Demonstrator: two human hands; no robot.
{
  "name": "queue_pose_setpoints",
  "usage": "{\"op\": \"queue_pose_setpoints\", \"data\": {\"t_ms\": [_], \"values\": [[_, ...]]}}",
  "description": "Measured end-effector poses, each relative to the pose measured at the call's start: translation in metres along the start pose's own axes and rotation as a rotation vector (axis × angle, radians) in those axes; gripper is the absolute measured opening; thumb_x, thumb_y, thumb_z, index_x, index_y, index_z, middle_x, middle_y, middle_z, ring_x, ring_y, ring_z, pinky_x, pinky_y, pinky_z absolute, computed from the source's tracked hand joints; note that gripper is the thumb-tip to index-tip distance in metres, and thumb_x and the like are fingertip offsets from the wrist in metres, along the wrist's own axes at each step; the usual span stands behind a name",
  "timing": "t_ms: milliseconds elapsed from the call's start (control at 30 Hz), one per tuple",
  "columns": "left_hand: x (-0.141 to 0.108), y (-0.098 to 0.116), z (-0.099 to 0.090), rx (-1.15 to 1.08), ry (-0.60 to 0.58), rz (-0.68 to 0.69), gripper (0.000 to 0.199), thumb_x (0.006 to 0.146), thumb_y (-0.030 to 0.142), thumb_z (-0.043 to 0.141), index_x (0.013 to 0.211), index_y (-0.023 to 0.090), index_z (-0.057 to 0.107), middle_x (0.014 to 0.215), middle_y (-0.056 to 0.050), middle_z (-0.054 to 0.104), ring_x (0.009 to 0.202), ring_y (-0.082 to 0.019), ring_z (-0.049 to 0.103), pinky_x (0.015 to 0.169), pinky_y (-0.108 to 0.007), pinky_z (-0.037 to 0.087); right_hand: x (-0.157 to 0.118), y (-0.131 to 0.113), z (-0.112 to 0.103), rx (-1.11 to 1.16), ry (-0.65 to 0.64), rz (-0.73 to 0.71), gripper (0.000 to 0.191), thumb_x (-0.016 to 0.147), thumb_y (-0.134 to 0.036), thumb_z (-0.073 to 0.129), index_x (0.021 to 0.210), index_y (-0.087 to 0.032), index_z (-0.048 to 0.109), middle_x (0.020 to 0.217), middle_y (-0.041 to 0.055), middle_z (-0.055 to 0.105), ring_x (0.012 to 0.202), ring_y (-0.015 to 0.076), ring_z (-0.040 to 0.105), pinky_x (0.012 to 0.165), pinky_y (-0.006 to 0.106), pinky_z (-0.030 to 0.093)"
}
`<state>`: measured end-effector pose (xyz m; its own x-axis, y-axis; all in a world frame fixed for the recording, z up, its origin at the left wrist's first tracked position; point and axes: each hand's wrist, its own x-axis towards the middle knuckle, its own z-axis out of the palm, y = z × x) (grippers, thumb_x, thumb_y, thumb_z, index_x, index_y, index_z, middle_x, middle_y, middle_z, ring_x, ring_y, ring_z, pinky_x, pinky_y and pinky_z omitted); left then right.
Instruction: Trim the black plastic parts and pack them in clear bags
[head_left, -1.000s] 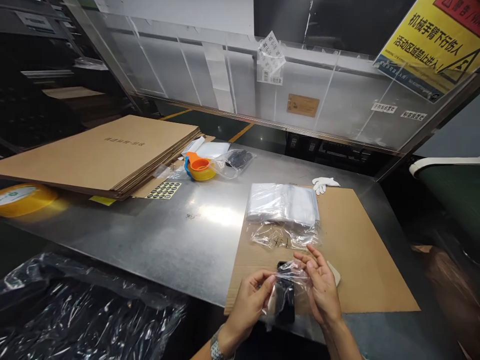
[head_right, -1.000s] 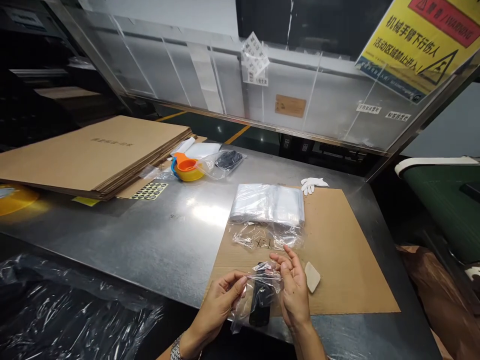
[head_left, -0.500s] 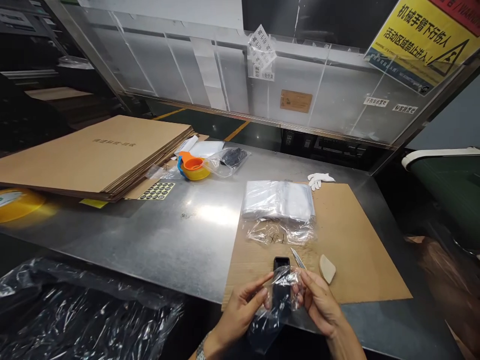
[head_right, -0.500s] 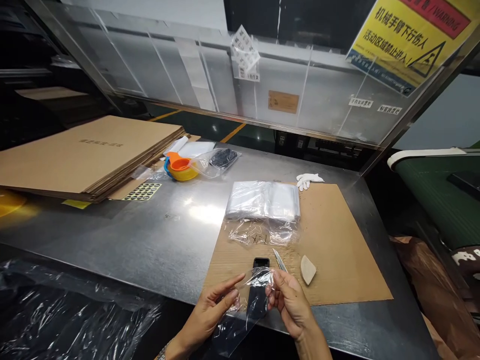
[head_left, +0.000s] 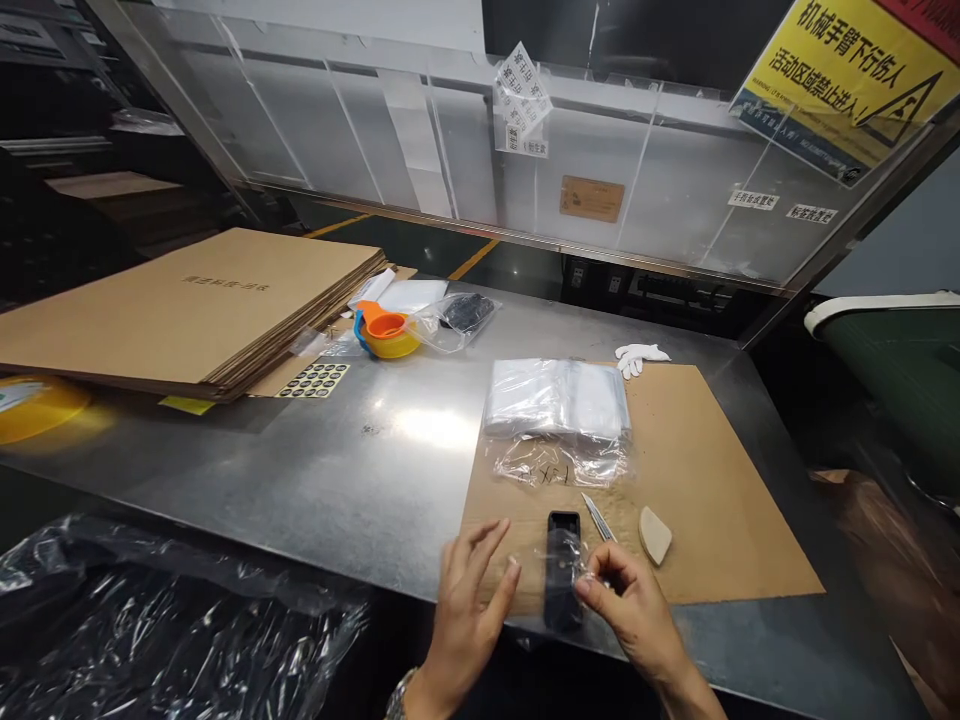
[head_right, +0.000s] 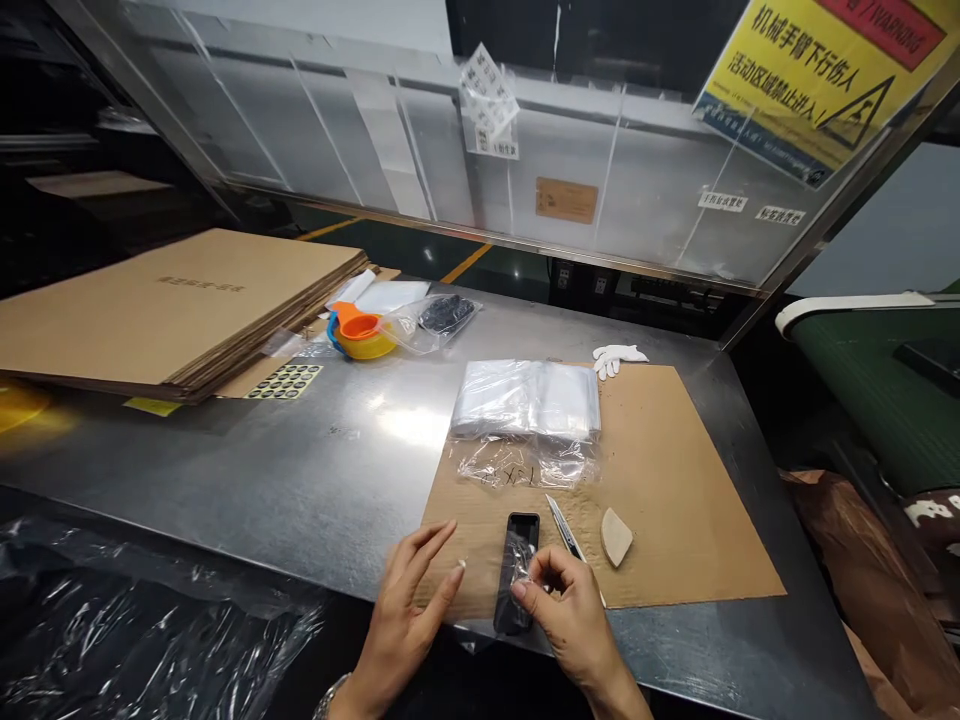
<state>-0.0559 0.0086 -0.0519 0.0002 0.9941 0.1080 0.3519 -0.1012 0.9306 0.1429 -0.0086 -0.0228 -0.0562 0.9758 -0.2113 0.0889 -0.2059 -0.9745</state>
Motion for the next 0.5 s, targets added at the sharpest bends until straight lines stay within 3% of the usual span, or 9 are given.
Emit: {"op": "queue_pose_setpoints", "data": {"t_ms": [33, 67, 167, 233, 300, 367, 500], "values": [[-0.001, 0.005, 0.002, 0.022, 0.047, 0.05, 0.022, 0.076, 0.033, 0.06, 0.094, 0.022, 0.066, 0.091, -0.006, 0.061, 0.091, -0.023, 0.053, 0.087, -0.038, 0.04, -0.001, -0.002, 0.002, -0.078, 0.003, -0.036, 0.024, 0.076, -0.036, 0.063, 0.068, -0.017, 0.052, 0.064, -0.0042, 0.046, 0.063, 0.0102, 0.041, 0.06, 0.022, 0.032], [-0.001, 0.011, 0.004, -0.003, 0.002, 0.067, 0.017, 0.076, 0.032, 0.06, 0.087, 0.022, 0.066, 0.087, -0.006, 0.06, 0.087, -0.022, 0.053, 0.082, -0.036, 0.042, -0.002, -0.004, 0.004, -0.144, 0.001, -0.066, 0.022, 0.078, -0.035, 0.06, 0.069, -0.017, 0.051, 0.065, -0.0037, 0.047, 0.063, 0.0105, 0.041, 0.06, 0.022, 0.032], [-0.001, 0.027, 0.013, -0.248, -0.382, -0.067, 0.016, 0.077, 0.034, 0.059, 0.077, 0.018, 0.063, 0.071, -0.002, 0.058, 0.067, -0.016, 0.051, 0.064, -0.026, 0.042, -0.004, -0.009, 0.012, -0.291, -0.019, -0.128, 0.019, 0.079, -0.028, 0.058, 0.066, -0.018, 0.047, 0.064, -0.0033, 0.047, 0.062, 0.0105, 0.041, 0.057, 0.023, 0.031], [0.0, 0.034, 0.019, -0.407, -0.455, -0.195, 0.022, 0.077, 0.036, 0.059, 0.069, 0.016, 0.059, 0.064, -0.001, 0.055, 0.062, -0.013, 0.048, 0.06, -0.024, 0.039, -0.003, -0.01, 0.014, -0.248, -0.044, -0.116, 0.022, 0.078, -0.027, 0.058, 0.064, -0.018, 0.044, 0.062, -0.0039, 0.045, 0.059, 0.0099, 0.04, 0.055, 0.022, 0.03], [0.001, 0.034, 0.024, -0.503, -0.335, -0.273, 0.028, 0.078, 0.037, 0.058, 0.06, 0.016, 0.054, 0.059, 0.001, 0.051, 0.06, -0.012, 0.046, 0.06, -0.023, 0.038, -0.001, -0.009, 0.014, -0.079, -0.044, -0.074, 0.026, 0.077, -0.031, 0.06, 0.064, -0.019, 0.041, 0.059, -0.0051, 0.042, 0.056, 0.0092, 0.038, 0.053, 0.022, 0.031], [0.002, 0.03, 0.028, -0.524, -0.175, -0.3, 0.03, 0.079, 0.037, 0.056, 0.058, 0.016, 0.05, 0.056, 0.002, 0.049, 0.059, -0.011, 0.045, 0.06, -0.022, 0.038, 0.002, -0.006, 0.012, 0.088, 0.033, -0.066, 0.027, 0.076, -0.034, 0.061, 0.065, -0.02, 0.041, 0.058, -0.0059, 0.04, 0.054, 0.0086, 0.037, 0.052, 0.021, 0.033], [-0.001, 0.018, 0.032, -0.344, 0.012, -0.208, 0.024, 0.082, 0.034, 0.052, 0.064, 0.017, 0.05, 0.06, 0.001, 0.049, 0.06, -0.013, 0.047, 0.06, -0.025, 0.04, 0.007, 0.002, 0.013, 0.111, 0.272, -0.14, 0.025, 0.079, -0.032, 0.056, 0.065, -0.02, 0.041, 0.064, -0.0045, 0.043, 0.055, 0.0088, 0.038, 0.053, 0.021, 0.035]]}}
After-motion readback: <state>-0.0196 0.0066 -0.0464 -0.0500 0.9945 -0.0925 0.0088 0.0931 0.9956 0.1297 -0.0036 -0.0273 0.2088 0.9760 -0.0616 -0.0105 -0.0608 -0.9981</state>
